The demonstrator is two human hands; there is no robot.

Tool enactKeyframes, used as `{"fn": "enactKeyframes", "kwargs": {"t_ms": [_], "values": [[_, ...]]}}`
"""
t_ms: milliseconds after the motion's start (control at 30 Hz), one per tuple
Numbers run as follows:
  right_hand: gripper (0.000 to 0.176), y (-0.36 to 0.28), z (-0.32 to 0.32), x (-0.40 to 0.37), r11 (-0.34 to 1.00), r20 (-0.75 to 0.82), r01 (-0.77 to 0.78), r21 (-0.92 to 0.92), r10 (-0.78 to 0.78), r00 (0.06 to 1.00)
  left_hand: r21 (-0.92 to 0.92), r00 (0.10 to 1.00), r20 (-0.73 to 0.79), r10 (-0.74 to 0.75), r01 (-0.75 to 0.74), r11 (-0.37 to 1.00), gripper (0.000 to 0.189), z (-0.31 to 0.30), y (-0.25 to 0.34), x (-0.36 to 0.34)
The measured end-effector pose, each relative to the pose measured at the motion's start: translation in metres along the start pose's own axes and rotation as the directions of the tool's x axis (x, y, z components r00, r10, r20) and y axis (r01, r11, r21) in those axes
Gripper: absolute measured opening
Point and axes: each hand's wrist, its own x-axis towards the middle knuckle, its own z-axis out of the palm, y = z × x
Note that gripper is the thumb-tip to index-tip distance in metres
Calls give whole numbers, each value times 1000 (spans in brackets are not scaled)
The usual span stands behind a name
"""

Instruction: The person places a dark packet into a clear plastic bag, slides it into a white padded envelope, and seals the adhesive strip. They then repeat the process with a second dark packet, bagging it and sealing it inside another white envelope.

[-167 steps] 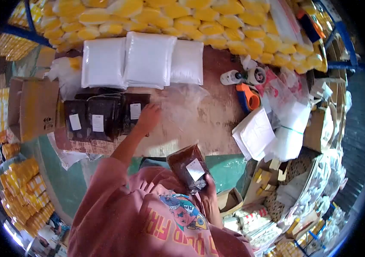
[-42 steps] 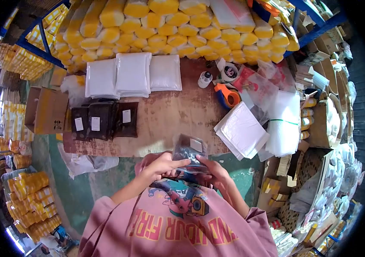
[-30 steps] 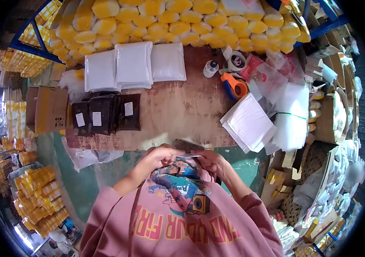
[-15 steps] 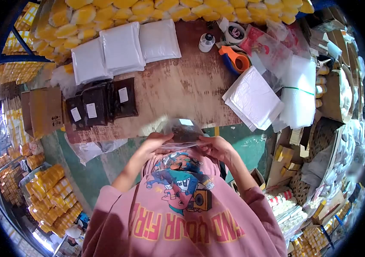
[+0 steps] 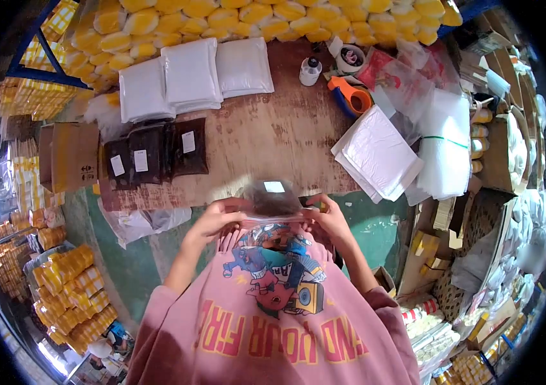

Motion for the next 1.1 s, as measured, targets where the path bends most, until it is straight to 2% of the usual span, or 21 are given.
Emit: {"fn": "enactKeyframes", "kwargs": {"t_ms": [67, 100, 133, 167, 200, 233, 333, 367, 467, 500, 600, 633, 733, 833, 1000, 1100], "values": [[12, 11, -18, 4, 950, 81, 285, -125, -276, 958, -53, 994, 96, 61, -56, 997, 43, -2, 2, -4], [24, 12, -29, 5, 908, 140, 277, -313, -245, 959, 120, 992, 87, 92, -102, 988, 44, -10, -1, -1], [27, 16, -34, 5, 848, 170, 361, -387, -319, 932, 350, 972, 43, 229, -229, 908, 43, -7, -4, 1], [30, 12, -31, 2, 775, 205, 440, -454, -389, 898, 565, 929, 31, 369, -320, 760, 43, 0, -3, 1], [32, 10, -26, 2, 691, 244, 511, -512, -453, 857, 746, 866, 55, 498, -367, 556, 43, 6, -3, 2], [35, 11, -21, 4, 709, 222, 485, -512, -436, 872, 765, 815, 61, 576, -409, 498, 45, 10, -11, 10], [27, 25, -22, 27, 669, 301, 575, -470, -491, 818, 692, 724, 247, 644, -597, 405, 33, 13, -22, 41], [20, 21, -19, 28, 720, 286, 567, -401, -490, 824, 599, 747, 228, 625, -614, 514, 25, 17, -20, 46], [18, 12, -13, 27, 774, 220, 575, -266, -532, 818, 694, 682, 298, 668, -635, 339, 25, 5, -16, 52], [17, 9, -11, 26, 807, 187, 540, -239, -507, 841, 681, 636, 278, 720, -659, 320, 21, 0, -15, 54], [15, 5, -9, 31, 867, 108, 459, -194, -447, 888, 529, 808, -36, 588, -483, 698, 16, -9, -8, 42], [14, 7, -10, 37, 865, 92, 457, -207, -448, 890, 653, 758, -70, 649, -456, 604, 12, -9, -2, 40], [11, -3, -5, 37, 843, 55, 473, -255, -476, 878, 690, 698, -60, 713, -488, 535, 11, -9, 9, 32], [9, -8, -5, 40, 823, 29, 479, -304, -495, 869, 686, 688, -99, 719, -476, 551, 9, -6, 15, 27], [7, -10, -9, 43, 816, 50, 473, -331, -486, 873, 605, 750, -166, 640, -435, 667, 11, -7, 20, 22], [7, -13, -7, 41, 817, 56, 520, -249, -524, 850, 617, 757, -207, 620, -391, 684, 14, -2, 24, 16]]}}
